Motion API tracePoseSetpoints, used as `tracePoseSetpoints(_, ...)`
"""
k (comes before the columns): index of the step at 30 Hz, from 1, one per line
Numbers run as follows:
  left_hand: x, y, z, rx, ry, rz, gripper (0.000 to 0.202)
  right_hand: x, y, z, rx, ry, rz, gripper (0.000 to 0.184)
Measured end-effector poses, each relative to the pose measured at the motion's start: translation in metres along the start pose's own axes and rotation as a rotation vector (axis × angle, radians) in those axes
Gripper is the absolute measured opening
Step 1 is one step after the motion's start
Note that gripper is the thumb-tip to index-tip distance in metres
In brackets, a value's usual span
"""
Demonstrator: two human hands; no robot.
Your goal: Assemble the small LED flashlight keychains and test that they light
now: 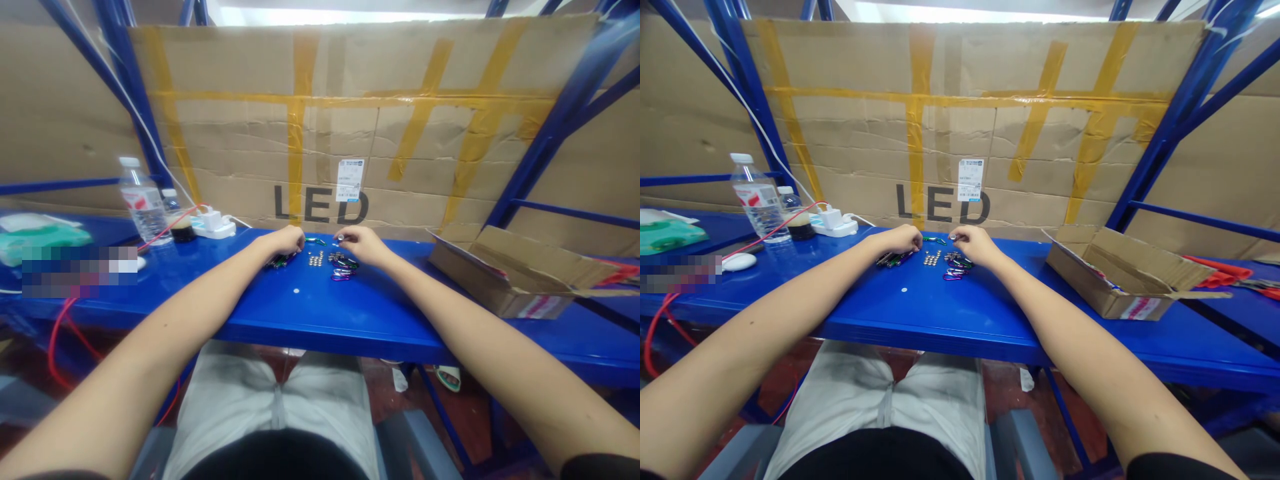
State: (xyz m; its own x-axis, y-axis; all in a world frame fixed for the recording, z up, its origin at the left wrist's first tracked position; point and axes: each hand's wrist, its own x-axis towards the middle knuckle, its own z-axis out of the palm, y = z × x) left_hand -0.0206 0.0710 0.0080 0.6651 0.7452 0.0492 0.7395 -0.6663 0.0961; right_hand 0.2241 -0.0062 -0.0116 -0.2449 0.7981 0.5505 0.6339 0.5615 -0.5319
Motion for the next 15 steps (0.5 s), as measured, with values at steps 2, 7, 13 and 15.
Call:
tracePoseSetpoints(2, 0.0006, -0.0013, -0.0001, 0.003, 0.007, 0.005, 0.021, 0.0003, 0.0005, 0.0003, -0.017, 0.0, -0.003, 0.019)
tracePoseSetpoints(7, -0.0004, -0.0007, -0.0011, -0.057, 0.057, 0.018, 0.02, 0.0002, -0.0005, -0.0001, -0.038, -0.003, -0.001, 0.02)
tracePoseSetpoints(13, -0.0025, 0.0044, -0.0043, -0.094, 0.035, 0.039, 0.016, 0.0004, 0.0008, 0.0006, -0.033, -0.006, 0.001, 0.02)
tracePoseSetpoints(15, -0.0039, 0.0055, -0.0042, -0.099, 0.035, 0.039, 0.016, 0.0004, 0.0014, 0.0008, -0.029, -0.009, 0.001, 0.02)
